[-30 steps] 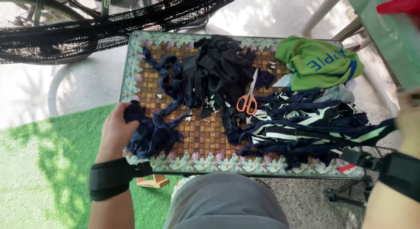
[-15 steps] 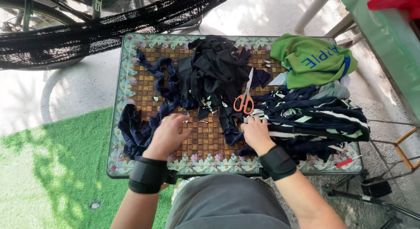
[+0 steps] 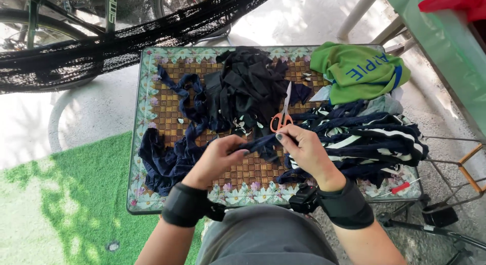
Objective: The person ties together strips of fabric by hand to form a long strand, occasionally using scissors to cut and trim the material.
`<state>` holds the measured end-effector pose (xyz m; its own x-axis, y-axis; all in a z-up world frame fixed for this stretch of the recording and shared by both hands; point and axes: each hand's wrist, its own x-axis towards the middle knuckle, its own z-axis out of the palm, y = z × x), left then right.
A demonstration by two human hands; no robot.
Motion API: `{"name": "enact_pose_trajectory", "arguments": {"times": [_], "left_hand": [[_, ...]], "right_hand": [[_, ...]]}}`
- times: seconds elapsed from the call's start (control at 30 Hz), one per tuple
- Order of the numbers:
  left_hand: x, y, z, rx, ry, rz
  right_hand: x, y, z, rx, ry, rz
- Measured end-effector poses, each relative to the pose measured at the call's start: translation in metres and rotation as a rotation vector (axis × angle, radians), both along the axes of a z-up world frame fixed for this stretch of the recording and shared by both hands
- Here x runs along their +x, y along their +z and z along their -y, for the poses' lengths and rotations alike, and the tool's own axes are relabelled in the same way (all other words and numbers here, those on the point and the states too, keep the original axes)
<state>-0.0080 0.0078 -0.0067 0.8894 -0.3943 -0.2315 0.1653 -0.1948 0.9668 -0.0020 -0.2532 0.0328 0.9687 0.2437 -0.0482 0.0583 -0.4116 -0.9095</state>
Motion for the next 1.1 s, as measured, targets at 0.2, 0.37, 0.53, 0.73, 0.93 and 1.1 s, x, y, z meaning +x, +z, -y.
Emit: {"name": "enact_pose_trajectory", "arguments": {"times": [0.2, 0.37, 0.53, 0.73, 0.93, 1.1], "left_hand": [[-0.011, -0.014, -0.037, 0.048, 0.081, -0.054], [-0.012, -0.025, -0.050, -0.162, 0.228, 0.185], [-0.007, -0.048, -0.126, -0.127, 0.702, 0.087], [-0.033, -0.043, -0.217, -0.241, 1.117, 0.208], [-0.053, -0.046, -0.243, -0.235, 1.204, 0.365], [-0.044, -0.060, -0.238, -0.205, 1.114, 0.378]], "right_hand": [[-0.004, -0.020, 0.004, -0.094, 0.010, 0.091], [-0.016, -0.038, 0.016, -0.158, 0.162, -0.091], [-0.019, -0.052, 0.081, -0.266, 0.260, -0.088], [-0.032, -0.041, 0.199, -0.750, -0.202, 0.165], [-0.036, -0.018, 0.330, -0.778, -0.552, 0.411], [-0.026, 0.015, 0.385, -0.515, -0.845, 0.411]]}}
